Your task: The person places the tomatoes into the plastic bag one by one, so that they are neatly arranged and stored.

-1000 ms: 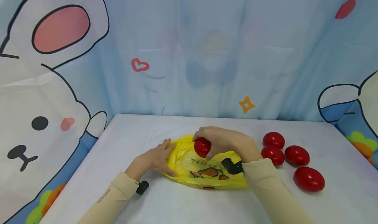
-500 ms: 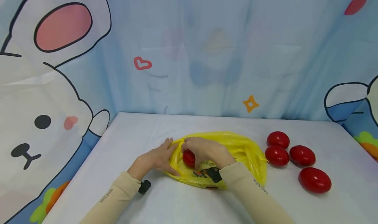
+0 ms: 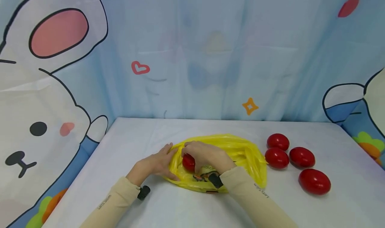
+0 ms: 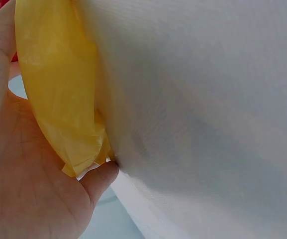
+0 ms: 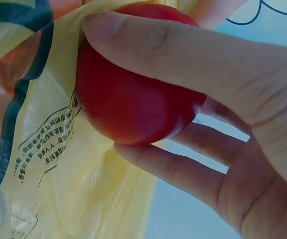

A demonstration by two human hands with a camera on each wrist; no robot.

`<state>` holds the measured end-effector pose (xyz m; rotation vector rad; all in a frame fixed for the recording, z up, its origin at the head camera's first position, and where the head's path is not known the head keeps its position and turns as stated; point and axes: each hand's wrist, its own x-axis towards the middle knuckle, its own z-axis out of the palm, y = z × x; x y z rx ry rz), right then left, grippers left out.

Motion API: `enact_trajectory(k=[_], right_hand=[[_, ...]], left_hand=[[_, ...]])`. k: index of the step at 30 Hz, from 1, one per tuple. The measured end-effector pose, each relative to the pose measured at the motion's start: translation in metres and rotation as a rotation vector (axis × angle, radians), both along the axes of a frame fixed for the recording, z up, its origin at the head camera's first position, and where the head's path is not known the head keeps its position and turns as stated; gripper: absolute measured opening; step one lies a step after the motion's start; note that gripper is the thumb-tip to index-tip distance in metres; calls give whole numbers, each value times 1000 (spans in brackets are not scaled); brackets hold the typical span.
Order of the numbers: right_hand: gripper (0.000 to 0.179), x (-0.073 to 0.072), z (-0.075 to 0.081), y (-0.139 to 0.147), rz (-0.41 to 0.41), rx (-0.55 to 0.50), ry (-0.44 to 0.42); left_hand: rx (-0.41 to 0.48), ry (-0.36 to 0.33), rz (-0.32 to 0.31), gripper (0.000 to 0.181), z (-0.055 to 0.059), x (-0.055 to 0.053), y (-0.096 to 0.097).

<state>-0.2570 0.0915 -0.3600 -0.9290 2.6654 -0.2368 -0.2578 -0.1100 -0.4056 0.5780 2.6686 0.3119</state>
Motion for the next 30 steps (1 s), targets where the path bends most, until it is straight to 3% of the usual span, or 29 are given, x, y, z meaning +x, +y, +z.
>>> enact_trajectory(k=[4, 8, 11, 14, 19, 24, 30], right_hand=[[56, 2, -2, 7, -8, 1, -21], [58, 3, 3, 27, 7, -88, -32], [54, 5, 17, 54, 29, -195, 33], [49, 9, 32, 90, -5, -272, 145], [44, 20, 48, 161, -160, -261, 241], [50, 26, 38, 221, -298, -187, 172], [60, 34, 12, 255, -347, -134, 78]], left_hand=[[12, -3, -10, 109, -3, 0, 2], [-1, -2, -13, 110, -3, 0, 4], [-7, 3, -12, 111, -2, -1, 3], [-4, 3, -11, 112, -2, -1, 1], [7, 3, -15, 112, 0, 0, -1], [6, 11, -11, 111, 2, 2, -1], [28, 0, -8, 109, 4, 6, 3]])
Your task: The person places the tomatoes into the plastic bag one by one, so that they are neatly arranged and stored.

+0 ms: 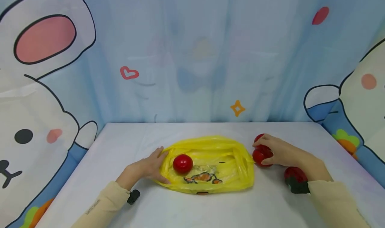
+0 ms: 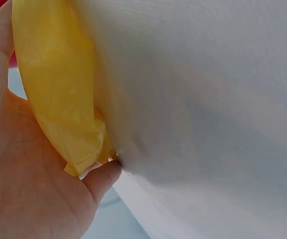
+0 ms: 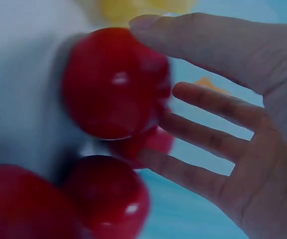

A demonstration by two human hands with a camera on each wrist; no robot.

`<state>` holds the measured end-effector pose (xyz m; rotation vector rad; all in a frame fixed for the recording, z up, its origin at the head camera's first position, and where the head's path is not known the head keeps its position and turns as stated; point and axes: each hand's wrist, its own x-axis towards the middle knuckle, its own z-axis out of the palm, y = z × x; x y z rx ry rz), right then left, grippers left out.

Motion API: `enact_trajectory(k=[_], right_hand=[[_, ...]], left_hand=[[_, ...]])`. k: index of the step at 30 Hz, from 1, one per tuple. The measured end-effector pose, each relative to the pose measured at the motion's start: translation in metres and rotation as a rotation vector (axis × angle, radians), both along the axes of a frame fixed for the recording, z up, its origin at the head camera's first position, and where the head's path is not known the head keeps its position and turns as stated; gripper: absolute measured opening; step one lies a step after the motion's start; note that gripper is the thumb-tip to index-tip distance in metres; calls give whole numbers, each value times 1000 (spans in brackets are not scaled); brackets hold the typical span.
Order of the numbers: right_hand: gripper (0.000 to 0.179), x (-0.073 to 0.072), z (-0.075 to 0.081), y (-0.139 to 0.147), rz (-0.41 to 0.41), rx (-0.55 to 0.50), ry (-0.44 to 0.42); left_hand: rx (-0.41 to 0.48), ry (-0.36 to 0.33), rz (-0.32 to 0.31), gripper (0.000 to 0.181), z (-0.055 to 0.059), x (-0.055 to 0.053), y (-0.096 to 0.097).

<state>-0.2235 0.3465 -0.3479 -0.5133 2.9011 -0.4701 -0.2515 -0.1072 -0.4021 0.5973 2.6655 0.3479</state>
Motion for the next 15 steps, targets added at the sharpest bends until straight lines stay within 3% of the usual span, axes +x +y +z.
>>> enact_trajectory(k=[4, 15], right_hand=[[65, -3, -12, 2, -16, 42, -13], [77, -8, -21, -3, -91, 74, -52]], left_hand=[[8, 2, -9, 108, -3, 2, -1], [2, 8, -9, 109, 0, 2, -3]])
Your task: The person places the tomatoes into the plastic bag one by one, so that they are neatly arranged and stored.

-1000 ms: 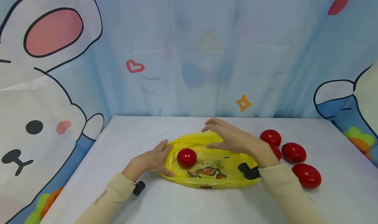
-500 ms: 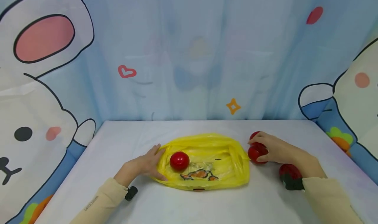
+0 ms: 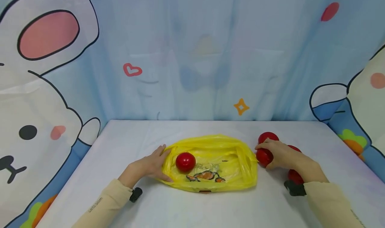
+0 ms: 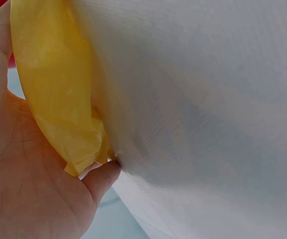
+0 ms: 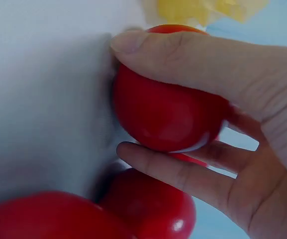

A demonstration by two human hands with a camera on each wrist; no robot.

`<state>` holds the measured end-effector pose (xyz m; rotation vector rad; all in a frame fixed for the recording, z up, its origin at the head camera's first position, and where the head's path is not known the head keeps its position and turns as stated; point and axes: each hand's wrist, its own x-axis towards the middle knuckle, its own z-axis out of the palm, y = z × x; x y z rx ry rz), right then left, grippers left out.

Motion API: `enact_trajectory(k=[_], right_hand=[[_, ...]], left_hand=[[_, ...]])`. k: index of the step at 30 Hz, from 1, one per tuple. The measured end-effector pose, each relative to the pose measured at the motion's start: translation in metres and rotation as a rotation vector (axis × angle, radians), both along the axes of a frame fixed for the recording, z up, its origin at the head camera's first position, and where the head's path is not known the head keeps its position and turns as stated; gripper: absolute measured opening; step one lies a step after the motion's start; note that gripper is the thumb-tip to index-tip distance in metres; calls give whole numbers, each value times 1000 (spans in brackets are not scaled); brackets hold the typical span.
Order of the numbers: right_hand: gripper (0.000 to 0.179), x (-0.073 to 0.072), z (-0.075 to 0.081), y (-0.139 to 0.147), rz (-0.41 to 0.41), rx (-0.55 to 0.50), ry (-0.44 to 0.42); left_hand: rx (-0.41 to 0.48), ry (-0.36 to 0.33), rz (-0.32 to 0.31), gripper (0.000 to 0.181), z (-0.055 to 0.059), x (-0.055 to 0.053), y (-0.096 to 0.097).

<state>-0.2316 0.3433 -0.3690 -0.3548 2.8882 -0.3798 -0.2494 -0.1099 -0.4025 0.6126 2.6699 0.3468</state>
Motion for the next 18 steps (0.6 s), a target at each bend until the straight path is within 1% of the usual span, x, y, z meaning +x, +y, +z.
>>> enact_trajectory(k=[5, 13, 16, 18], right_hand=[[76, -1, -1, 1, -2, 6, 8], [76, -1, -1, -1, 38, 23, 33], [77, 1, 2, -3, 44, 25, 43], [75, 3, 8, -5, 50, 26, 62]], left_hand=[[1, -3, 0, 110, 0, -2, 1], [-17, -7, 10, 110, 1, -3, 0], [-19, -5, 3, 110, 0, -3, 0], [-18, -4, -1, 110, -1, -4, 0]])
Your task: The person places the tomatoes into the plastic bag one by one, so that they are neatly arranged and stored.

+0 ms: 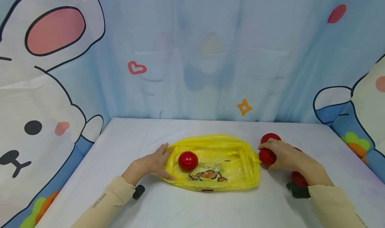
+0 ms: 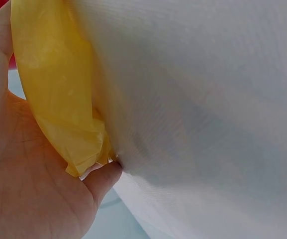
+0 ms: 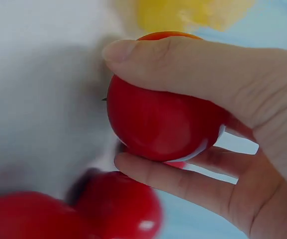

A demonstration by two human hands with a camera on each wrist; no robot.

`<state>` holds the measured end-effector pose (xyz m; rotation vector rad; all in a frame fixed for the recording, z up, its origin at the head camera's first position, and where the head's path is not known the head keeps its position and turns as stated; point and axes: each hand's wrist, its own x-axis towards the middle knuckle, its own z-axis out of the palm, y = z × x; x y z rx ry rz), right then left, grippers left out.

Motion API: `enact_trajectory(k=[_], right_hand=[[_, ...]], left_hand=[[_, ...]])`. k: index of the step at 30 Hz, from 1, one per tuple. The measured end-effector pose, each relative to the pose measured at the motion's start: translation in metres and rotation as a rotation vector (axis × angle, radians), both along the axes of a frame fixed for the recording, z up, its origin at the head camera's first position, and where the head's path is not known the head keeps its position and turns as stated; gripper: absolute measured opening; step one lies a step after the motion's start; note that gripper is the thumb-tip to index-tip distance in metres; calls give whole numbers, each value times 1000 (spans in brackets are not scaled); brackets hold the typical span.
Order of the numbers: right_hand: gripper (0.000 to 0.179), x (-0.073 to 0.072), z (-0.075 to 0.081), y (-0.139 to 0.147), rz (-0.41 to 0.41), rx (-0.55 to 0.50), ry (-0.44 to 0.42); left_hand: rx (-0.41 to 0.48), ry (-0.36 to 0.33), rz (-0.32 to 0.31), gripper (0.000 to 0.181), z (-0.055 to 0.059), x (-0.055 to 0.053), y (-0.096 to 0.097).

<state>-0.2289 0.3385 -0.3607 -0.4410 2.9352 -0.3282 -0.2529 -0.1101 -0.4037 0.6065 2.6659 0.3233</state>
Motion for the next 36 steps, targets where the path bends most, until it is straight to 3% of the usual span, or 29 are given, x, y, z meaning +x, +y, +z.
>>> enact_trajectory(k=[5, 9, 14, 20, 25, 36], right_hand=[[68, 2, 26, -14, 41, 8, 101], [65, 0, 45, -48, 106, 7, 166], [61, -6, 55, -101, 241, -38, 145], [58, -24, 43, -153, 345, -46, -36], [55, -42, 24, -174, 349, -31, -179], [54, -66, 4, -185, 320, -3, -160]], left_hand=[[0, 2, -7, 110, 0, 0, 0], [-10, 1, 3, 110, -1, 0, -3], [-12, 10, 1, 109, -1, -1, -4], [-13, 17, -1, 110, -3, -3, -1], [-5, 28, -17, 109, -6, -4, 2], [-37, 38, -10, 109, -6, -4, -2]])
